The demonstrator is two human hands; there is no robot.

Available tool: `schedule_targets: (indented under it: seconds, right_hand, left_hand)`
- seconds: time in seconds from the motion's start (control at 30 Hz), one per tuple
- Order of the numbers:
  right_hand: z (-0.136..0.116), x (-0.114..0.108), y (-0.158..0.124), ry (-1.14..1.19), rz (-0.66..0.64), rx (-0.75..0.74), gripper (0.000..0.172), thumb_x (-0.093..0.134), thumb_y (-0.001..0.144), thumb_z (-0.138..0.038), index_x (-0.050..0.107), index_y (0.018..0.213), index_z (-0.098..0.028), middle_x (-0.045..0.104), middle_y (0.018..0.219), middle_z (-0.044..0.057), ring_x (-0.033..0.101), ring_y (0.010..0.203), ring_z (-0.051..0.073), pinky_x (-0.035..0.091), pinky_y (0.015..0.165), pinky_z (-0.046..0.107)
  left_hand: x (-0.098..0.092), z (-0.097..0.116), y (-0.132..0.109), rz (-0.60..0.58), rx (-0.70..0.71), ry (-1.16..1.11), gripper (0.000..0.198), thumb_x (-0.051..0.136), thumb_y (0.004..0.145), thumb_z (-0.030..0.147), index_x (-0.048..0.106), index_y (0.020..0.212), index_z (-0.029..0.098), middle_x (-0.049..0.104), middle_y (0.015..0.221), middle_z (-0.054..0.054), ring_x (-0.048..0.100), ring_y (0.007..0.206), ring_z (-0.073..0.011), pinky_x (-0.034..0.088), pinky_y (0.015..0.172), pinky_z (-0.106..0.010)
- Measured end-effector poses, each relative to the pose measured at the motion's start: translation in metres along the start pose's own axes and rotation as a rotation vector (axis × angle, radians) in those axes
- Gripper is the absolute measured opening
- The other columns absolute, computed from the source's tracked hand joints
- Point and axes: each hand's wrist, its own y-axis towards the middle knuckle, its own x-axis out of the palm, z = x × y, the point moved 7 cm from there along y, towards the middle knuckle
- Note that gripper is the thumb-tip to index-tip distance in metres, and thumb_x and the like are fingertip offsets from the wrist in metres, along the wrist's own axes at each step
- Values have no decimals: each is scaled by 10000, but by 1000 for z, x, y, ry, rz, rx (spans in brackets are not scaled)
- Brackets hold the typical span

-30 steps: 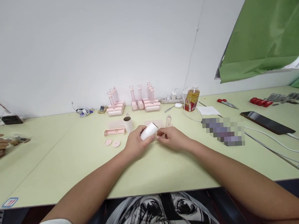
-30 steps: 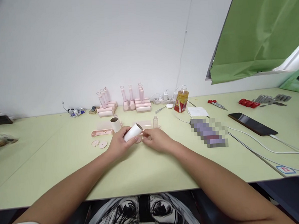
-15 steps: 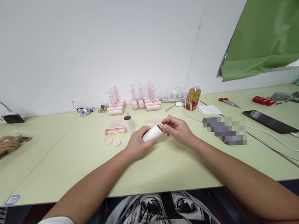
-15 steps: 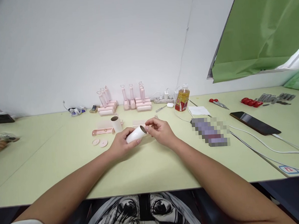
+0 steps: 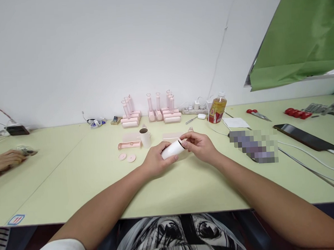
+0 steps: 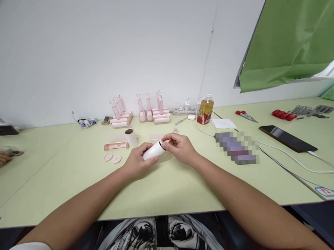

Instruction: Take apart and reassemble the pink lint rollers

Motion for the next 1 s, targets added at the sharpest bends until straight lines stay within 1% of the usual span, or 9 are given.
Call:
schedule_targets:
  seconds: [0.17,0.33,0.47,0.6,0.7,0.77,0.83,0.93,1.0]
  right_hand:
    - [-4,-1,0,-37,1,-51,311,667,806,-454,677,930,-170,531,636,-10,503,563,130,424,531,275]
    - [-11,-2,-1,-74,5,-111,293,667,809,-439,677,930,-173,535,648,-7,484,566,125,403,527,267]
    - [-11,0,-2,-70,-5,-107,304,660,812,-449,672,937,-173,544,654,-4,494,569,127,408,531,266]
    - [-7,4,-1,-54,-49,-77,334,656,811,-483,659,949,-179,536,641,-13,497,555,126,414,526,266]
    - [-8,4,-1,-26,-56,-95,373,639,816,-519,644,984,-186,584,778,26,519,581,126,443,540,277]
    - [-11,1,-1,0,-22,-133,400,620,824,-539,626,1027,-195,581,928,61,535,619,127,459,544,282]
    - [-15,-6,-2,21,50,-169,420,603,831,-551,598,1074,-209,543,1045,82,542,643,126,468,538,284]
    - [-21,-18,-5,31,219,-205,428,596,840,-529,539,1159,-248,499,1170,86,548,669,122,487,558,288]
    - [-26,-24,-10,54,348,-224,464,597,850,-482,465,1251,-291,465,1275,89,569,729,136,504,575,292]
  left_hand:
    - [0,1,0,-1,-10,-10,362,692,781,398,627,1093,226,678,984,-7,614,842,-184,451,704,-285]
    - [-1,0,0,13,-2,-7,348,690,782,404,627,1072,224,675,963,-6,609,833,-181,449,702,-284]
    - [-1,0,0,15,2,-11,344,688,784,407,627,1065,219,672,951,-5,607,832,-177,450,704,-282]
    - [-1,0,0,9,5,-20,350,685,779,409,632,1065,214,674,957,-15,607,832,-186,456,708,-293]
    - [-2,0,1,35,4,-45,354,688,775,409,630,1064,213,677,964,-21,612,843,-194,465,718,-302]
    - [-5,0,1,71,-5,-57,364,689,776,405,627,1081,215,679,992,-28,618,869,-202,472,738,-311]
    - [-8,0,1,109,-21,-52,369,689,776,401,629,1090,216,682,1007,-34,623,878,-209,477,746,-318]
    - [-11,-1,1,145,-41,-36,355,693,771,394,633,1069,209,681,979,-33,623,860,-205,478,737,-317]
    - [-12,-2,1,162,-50,-38,347,697,768,390,631,1052,202,677,960,-31,620,850,-200,479,727,-310]
